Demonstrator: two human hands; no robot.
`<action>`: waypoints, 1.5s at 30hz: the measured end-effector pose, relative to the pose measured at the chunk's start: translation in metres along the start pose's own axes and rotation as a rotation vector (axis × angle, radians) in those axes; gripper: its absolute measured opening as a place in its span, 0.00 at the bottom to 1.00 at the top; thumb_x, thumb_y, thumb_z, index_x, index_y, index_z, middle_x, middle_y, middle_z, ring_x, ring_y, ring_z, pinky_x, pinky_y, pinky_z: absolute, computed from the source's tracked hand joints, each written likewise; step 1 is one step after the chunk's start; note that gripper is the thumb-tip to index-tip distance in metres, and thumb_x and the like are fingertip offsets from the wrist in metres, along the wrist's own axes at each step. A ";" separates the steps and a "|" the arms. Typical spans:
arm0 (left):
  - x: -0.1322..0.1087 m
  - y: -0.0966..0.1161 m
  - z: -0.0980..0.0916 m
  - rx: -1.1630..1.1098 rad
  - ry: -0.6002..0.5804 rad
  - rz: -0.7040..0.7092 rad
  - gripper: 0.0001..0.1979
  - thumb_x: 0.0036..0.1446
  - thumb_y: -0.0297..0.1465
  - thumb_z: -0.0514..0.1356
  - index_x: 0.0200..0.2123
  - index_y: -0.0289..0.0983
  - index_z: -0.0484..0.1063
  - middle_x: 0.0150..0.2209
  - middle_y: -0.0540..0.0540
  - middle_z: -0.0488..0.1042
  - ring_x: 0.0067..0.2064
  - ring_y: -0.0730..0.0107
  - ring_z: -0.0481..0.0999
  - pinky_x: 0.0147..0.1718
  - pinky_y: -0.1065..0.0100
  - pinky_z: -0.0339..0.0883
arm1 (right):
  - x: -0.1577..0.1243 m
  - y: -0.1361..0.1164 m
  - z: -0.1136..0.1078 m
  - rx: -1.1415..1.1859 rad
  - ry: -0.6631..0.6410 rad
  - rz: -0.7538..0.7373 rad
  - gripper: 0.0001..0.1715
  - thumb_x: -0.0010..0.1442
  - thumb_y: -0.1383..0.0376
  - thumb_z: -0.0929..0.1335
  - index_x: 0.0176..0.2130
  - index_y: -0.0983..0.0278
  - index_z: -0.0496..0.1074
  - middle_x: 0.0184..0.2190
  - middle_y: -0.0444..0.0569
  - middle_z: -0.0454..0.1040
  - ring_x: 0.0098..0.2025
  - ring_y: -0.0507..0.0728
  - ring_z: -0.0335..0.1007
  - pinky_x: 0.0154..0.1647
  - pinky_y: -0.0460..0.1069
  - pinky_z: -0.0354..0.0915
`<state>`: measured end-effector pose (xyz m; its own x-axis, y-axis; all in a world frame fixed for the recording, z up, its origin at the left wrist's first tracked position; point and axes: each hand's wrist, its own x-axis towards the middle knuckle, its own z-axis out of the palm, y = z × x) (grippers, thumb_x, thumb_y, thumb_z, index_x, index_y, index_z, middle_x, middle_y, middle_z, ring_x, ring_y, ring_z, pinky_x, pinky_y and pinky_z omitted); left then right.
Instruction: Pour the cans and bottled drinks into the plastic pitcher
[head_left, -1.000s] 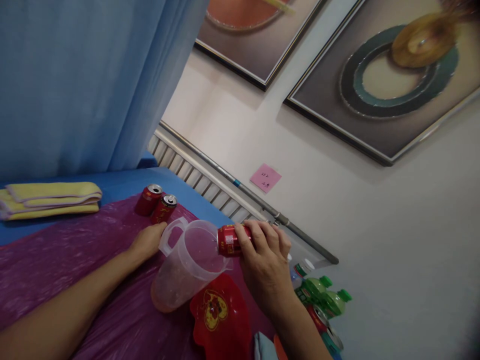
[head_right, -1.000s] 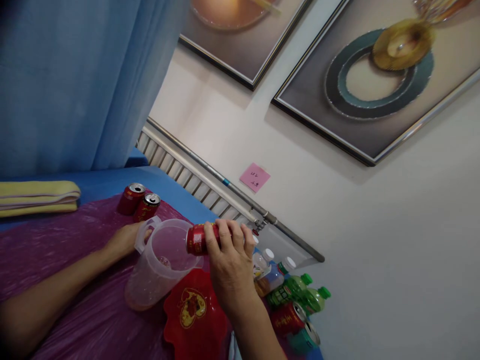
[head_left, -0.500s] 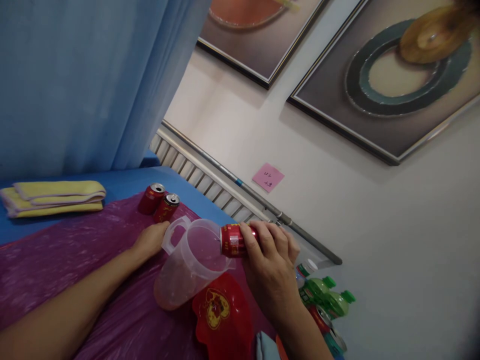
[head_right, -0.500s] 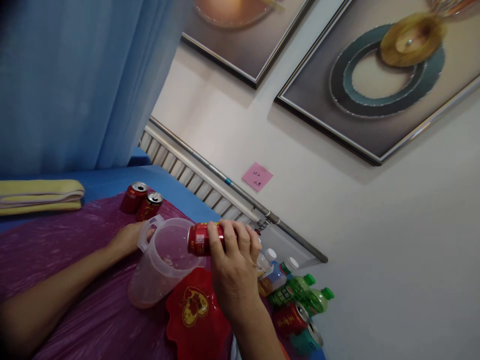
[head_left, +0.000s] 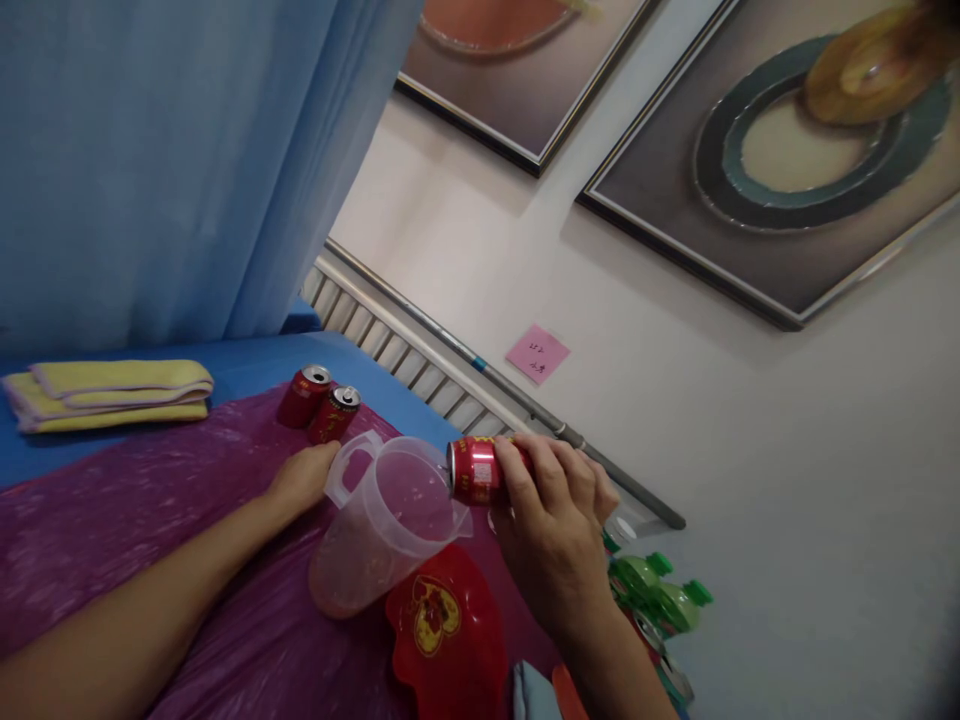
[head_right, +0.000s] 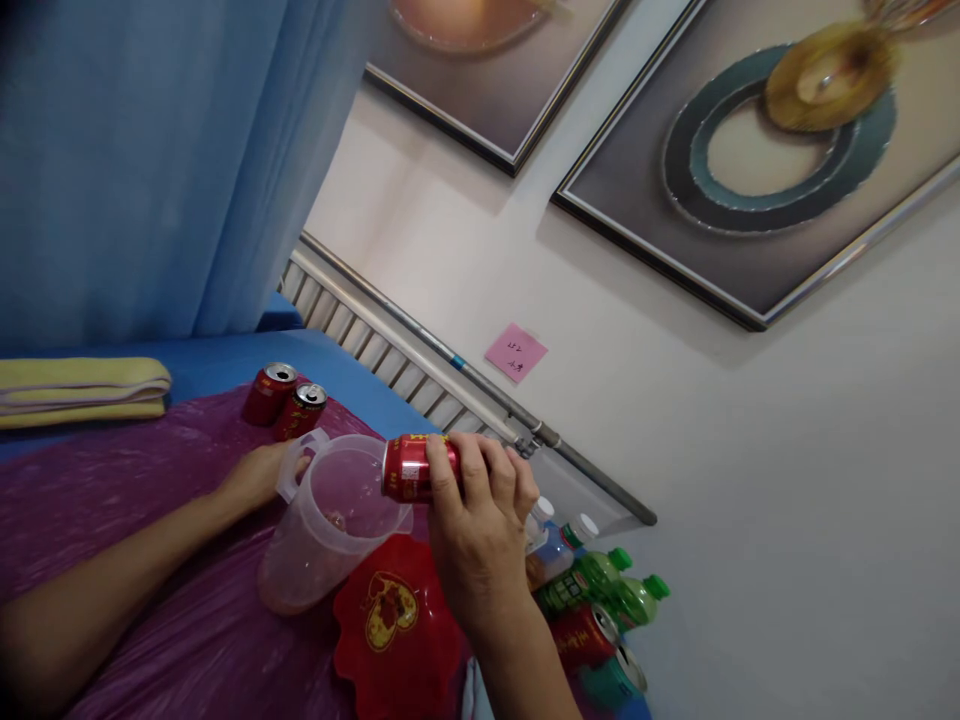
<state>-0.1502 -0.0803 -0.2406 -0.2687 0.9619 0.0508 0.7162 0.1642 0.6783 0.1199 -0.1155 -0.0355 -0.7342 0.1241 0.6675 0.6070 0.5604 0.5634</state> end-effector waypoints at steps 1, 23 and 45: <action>0.000 0.000 0.001 0.001 -0.002 0.001 0.15 0.61 0.41 0.47 0.39 0.40 0.70 0.44 0.40 0.77 0.47 0.52 0.76 0.40 0.63 0.63 | 0.001 0.000 -0.001 0.002 0.000 0.001 0.22 0.61 0.72 0.66 0.55 0.65 0.69 0.51 0.58 0.74 0.55 0.66 0.63 0.59 0.63 0.55; -0.001 0.002 0.000 0.021 -0.017 0.005 0.15 0.62 0.39 0.47 0.38 0.40 0.70 0.43 0.40 0.77 0.47 0.50 0.76 0.42 0.60 0.65 | 0.001 -0.004 0.003 0.047 -0.004 0.033 0.24 0.61 0.69 0.68 0.57 0.62 0.67 0.51 0.57 0.74 0.54 0.65 0.65 0.58 0.62 0.54; 0.001 -0.001 0.001 0.000 -0.011 -0.008 0.17 0.60 0.42 0.46 0.40 0.40 0.70 0.46 0.39 0.77 0.48 0.49 0.76 0.40 0.61 0.64 | -0.005 -0.004 0.008 0.036 -0.009 0.083 0.24 0.60 0.69 0.68 0.56 0.62 0.67 0.52 0.56 0.75 0.54 0.66 0.66 0.56 0.62 0.55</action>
<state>-0.1503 -0.0795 -0.2419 -0.2676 0.9628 0.0369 0.7137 0.1724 0.6789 0.1184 -0.1120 -0.0452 -0.6848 0.1787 0.7065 0.6544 0.5773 0.4883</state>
